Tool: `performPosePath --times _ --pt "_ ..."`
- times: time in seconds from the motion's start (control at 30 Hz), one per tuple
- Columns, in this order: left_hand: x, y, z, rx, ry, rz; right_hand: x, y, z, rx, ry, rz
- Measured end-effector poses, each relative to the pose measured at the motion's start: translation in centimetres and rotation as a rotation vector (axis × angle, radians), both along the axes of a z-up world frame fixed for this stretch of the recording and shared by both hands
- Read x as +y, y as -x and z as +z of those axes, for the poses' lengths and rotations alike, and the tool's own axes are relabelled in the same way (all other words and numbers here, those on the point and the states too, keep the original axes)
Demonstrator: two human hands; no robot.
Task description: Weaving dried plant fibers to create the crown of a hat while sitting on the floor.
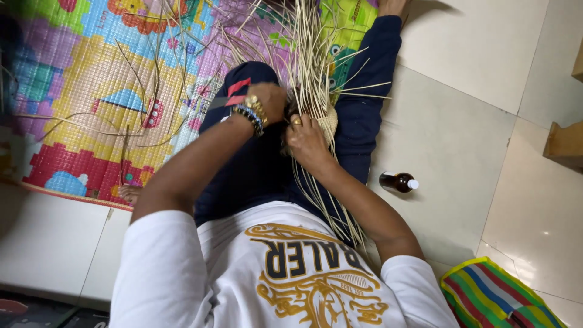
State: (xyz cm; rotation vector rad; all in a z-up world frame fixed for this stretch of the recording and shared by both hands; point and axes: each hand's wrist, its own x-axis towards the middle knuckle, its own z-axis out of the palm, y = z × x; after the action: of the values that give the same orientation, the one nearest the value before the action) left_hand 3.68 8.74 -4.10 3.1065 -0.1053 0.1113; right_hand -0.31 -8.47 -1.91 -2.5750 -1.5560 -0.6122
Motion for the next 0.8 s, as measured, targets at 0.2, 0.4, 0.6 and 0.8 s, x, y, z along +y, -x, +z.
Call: performPosePath --times 0.2,0.4,0.6,0.8 --pt "10.0 -9.9 7.9 0.285 -0.362 -0.038 0.8 2.0 1.0 0.304 0.189 -0.210" --pt "24.6 -4.0 -5.2 0.698 0.357 0.480 0.3 1.9 1.1 0.090 0.190 -0.153" --pt "23.7 10.1 -14.3 0.712 1.006 0.565 -0.1 1.7 0.5 0.139 0.114 -0.115" --pt "20.4 9.2 -14.0 0.744 0.625 0.368 -0.3 1.1 -0.9 0.230 -0.003 -0.140"
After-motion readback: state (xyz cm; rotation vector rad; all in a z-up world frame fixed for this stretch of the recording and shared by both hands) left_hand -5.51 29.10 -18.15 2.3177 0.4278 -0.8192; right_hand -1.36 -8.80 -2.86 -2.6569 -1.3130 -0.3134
